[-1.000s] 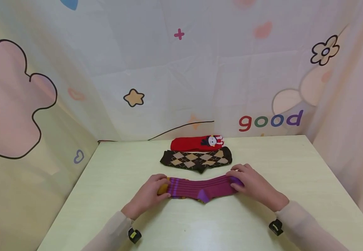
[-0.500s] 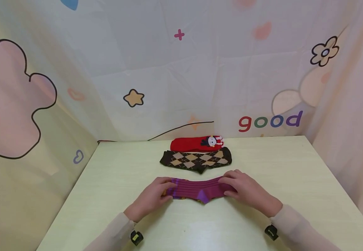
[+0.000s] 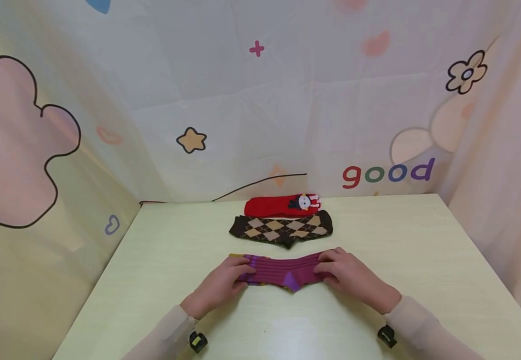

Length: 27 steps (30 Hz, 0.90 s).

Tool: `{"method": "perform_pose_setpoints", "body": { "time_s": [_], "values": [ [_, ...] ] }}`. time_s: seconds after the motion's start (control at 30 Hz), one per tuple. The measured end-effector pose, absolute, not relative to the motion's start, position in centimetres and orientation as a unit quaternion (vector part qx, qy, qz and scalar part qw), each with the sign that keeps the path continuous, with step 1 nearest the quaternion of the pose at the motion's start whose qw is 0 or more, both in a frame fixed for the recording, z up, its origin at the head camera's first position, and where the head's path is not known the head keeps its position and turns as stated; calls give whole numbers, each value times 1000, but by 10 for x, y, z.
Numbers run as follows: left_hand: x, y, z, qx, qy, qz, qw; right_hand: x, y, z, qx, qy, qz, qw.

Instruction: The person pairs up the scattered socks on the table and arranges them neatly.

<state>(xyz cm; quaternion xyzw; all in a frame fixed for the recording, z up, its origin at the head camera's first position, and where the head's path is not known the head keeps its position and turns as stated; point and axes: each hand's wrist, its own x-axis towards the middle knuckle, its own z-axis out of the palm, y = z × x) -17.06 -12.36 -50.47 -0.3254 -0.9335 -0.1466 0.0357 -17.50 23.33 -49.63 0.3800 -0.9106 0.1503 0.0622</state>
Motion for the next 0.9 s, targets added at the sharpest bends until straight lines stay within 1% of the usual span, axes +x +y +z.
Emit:
{"method": "perform_pose_setpoints", "body": {
  "time_s": [0.67,0.9],
  "values": [
    [-181,-126,-505,-307,-939,-156,12,-181,231,-499,383,-908,159,63],
    [-190,-127,-508,-309,-937,-159,24,-188,230,-499,376,-911,157,63]
  ]
}}
